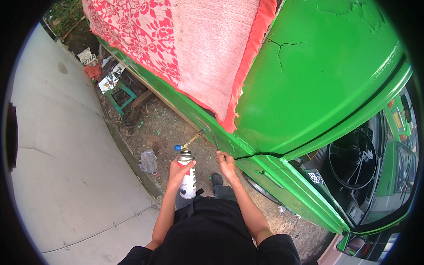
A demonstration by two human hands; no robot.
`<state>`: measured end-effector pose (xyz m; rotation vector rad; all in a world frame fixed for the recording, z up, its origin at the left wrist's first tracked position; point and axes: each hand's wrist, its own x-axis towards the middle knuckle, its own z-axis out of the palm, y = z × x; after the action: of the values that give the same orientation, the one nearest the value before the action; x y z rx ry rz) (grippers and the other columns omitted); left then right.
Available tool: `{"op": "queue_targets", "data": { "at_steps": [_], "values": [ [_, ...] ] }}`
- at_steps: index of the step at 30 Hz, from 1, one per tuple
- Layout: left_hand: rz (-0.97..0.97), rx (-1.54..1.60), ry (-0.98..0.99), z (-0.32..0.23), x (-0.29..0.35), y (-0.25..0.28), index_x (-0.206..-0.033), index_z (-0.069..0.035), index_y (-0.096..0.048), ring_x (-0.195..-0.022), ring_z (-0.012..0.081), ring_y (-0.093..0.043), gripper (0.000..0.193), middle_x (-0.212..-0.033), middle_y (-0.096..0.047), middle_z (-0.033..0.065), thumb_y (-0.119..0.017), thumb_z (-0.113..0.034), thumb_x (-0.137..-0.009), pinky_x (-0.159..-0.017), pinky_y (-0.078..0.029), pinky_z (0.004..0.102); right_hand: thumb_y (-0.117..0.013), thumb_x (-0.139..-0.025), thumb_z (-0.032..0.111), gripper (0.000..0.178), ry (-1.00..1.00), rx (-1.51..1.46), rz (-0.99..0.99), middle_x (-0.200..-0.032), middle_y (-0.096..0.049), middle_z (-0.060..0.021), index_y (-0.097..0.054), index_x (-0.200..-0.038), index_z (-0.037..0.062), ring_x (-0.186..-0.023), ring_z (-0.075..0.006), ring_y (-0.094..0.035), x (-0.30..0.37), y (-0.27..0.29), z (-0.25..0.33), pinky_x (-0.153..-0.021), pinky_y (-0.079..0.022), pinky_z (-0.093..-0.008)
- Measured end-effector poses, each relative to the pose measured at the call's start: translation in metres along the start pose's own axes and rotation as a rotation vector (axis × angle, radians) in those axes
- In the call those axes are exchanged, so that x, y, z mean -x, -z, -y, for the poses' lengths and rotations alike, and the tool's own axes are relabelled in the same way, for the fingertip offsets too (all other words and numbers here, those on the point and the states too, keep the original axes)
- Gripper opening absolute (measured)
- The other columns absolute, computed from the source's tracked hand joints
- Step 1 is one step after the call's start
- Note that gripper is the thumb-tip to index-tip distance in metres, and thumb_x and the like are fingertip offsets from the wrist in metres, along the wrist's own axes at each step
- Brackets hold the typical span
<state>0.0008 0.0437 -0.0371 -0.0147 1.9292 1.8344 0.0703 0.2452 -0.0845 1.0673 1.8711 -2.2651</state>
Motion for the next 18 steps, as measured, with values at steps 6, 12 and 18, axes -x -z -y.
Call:
{"op": "queue_targets", "data": {
  "at_steps": [6,12,18],
  "values": [
    [-0.004,-0.016,0.013,0.0035,-0.0042,0.0001,-0.102,-0.003,-0.063,-0.076,0.0127,-0.064,0.037,-0.089,-0.069,0.0057,-0.084,-0.020,-0.077,-0.070,-0.052,0.0297,-0.053,-0.101,0.042,0.037,0.006,0.010,-0.008,-0.064,-0.042,0.0060,-0.056,-0.088,0.0077,-0.044,-0.0025,-0.030,-0.0017,0.0004,-0.0021,-0.039,-0.025,-0.0226],
    [-0.002,0.000,0.032,0.0004,-0.0058,-0.0007,-0.102,-0.003,-0.063,-0.076,0.0130,-0.064,0.037,-0.088,-0.068,0.0057,-0.084,-0.021,-0.077,-0.070,-0.052,0.0301,-0.053,-0.101,0.043,0.038,0.000,0.021,-0.017,-0.064,-0.042,0.0063,-0.056,-0.087,0.0081,-0.044,-0.0024,-0.030,-0.0017,-0.0003,-0.0011,-0.040,-0.026,-0.0224],
    [0.003,0.012,0.035,-0.0036,-0.0069,0.0012,-0.102,-0.003,-0.063,-0.076,0.0129,-0.064,0.038,-0.088,-0.068,0.0057,-0.084,-0.022,-0.077,-0.069,-0.052,0.0299,-0.054,-0.101,0.043,0.037,-0.016,0.014,-0.014,-0.064,-0.042,0.0066,-0.055,-0.087,0.0087,-0.044,-0.0022,-0.030,-0.0002,-0.0029,0.0018,-0.041,-0.025,-0.0225]
  ]
}}
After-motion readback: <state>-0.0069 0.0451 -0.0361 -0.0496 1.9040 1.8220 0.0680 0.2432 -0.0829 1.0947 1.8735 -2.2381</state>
